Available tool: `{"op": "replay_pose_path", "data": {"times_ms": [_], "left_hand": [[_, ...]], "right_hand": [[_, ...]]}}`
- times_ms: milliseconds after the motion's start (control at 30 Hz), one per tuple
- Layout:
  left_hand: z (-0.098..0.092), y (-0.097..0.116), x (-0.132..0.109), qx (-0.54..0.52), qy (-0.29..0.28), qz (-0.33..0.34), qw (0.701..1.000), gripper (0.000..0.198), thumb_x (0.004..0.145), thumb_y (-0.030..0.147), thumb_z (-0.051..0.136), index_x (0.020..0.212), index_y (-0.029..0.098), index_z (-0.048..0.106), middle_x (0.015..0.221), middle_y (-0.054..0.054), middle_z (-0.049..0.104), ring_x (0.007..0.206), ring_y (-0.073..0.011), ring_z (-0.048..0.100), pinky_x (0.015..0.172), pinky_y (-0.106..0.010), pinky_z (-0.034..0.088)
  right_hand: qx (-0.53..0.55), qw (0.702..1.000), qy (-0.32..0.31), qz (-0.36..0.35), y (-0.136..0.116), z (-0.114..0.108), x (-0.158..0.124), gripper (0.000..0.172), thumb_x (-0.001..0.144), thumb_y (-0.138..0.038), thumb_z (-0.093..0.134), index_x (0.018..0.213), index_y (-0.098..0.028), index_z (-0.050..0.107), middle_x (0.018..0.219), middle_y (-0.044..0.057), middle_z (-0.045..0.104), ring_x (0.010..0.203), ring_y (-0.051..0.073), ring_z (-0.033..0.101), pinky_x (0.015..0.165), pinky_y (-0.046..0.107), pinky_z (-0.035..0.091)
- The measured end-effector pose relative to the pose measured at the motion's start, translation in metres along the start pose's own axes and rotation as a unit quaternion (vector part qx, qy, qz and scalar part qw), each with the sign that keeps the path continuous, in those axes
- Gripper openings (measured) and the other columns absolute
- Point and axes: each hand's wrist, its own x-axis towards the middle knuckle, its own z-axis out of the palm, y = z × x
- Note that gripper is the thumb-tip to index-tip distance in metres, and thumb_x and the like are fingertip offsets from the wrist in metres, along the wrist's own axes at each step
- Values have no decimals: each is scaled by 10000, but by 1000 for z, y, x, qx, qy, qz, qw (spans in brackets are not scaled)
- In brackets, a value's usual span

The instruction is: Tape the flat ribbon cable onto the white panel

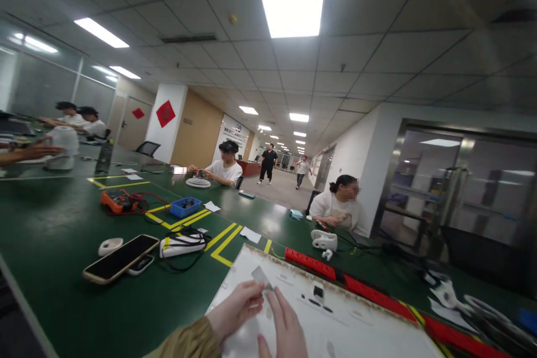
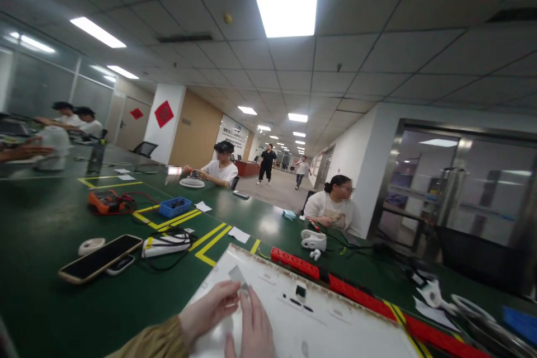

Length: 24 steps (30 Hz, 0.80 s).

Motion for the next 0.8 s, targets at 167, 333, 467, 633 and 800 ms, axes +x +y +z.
{"op": "replay_pose_path", "data": {"times_ms": [167,333,467,633,800], "left_hand": [[-14,-6,3,47,-9,0,999,275,699,316,746,853,145,596,775,-3,603,722,-108,561,694,-218,394],[-27,-11,7,89,-16,2,996,230,723,266,730,859,132,601,872,-45,638,807,-153,587,770,-269,406],[-28,-10,3,109,-52,1,993,244,755,267,702,918,106,618,994,-105,642,968,-212,580,875,-315,387],[-27,-10,2,82,-66,-1,994,207,737,248,720,871,120,628,955,-84,650,961,-214,583,881,-326,393],[-21,-10,3,55,-51,-24,997,252,684,288,768,836,144,626,850,-40,644,845,-173,597,827,-292,409]], "right_hand": [[28,993,67,96,-11,41,-1,679,671,-92,452,1343,-173,396,1328,96,463,1159,258,499,911,379,454],[65,988,80,117,-7,41,-11,490,795,-125,406,1271,-227,453,1220,54,560,1060,216,567,825,328,482],[101,983,102,114,-10,38,-13,396,851,-203,421,1243,-230,468,1157,51,597,1007,201,595,793,300,496],[121,976,143,113,-10,41,-13,360,879,-264,407,1224,-218,499,1119,57,618,972,189,618,780,265,510],[148,969,162,112,-6,46,-11,363,853,-259,418,1190,-187,532,1094,62,632,971,172,626,794,221,512]]}}
